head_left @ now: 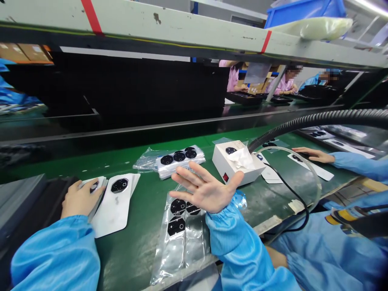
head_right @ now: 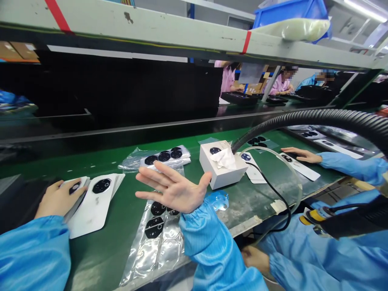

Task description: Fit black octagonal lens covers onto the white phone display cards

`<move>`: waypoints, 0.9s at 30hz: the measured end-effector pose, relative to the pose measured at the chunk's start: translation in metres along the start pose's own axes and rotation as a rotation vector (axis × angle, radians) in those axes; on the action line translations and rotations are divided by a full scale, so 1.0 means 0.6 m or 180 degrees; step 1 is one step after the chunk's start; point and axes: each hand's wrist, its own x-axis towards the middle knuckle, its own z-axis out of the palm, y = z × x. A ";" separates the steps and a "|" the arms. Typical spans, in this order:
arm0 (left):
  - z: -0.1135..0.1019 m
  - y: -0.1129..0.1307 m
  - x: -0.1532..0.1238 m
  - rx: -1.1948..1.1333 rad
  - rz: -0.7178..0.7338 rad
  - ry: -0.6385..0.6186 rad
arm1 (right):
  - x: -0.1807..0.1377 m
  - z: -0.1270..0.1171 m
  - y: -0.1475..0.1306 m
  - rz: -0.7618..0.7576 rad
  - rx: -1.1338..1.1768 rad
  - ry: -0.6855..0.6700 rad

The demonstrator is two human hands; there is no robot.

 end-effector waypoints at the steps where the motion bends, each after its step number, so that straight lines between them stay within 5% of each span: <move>1: -0.003 0.000 -0.002 -0.0030 0.0021 0.0061 | 0.000 -0.001 0.000 0.0053 -0.0048 0.0104; 10: -0.055 0.020 -0.032 -0.0259 0.0363 0.0965 | 0.002 -0.007 0.002 -0.0360 0.0041 -0.0640; 16: -0.095 0.077 -0.098 -0.0891 0.1002 0.2251 | 0.006 -0.007 0.006 -0.0183 -0.0190 -0.0283; 18: -0.089 0.112 -0.138 -0.1105 0.1493 0.2050 | 0.010 -0.007 0.012 -0.0035 -0.0526 -0.0007; 22: -0.046 0.180 -0.214 -0.1505 0.2360 0.0988 | 0.021 -0.007 0.037 0.0163 -0.1470 0.0607; 27: -0.018 0.205 -0.242 -0.2278 0.2179 0.0194 | 0.025 -0.011 0.055 0.0220 -0.2128 0.1057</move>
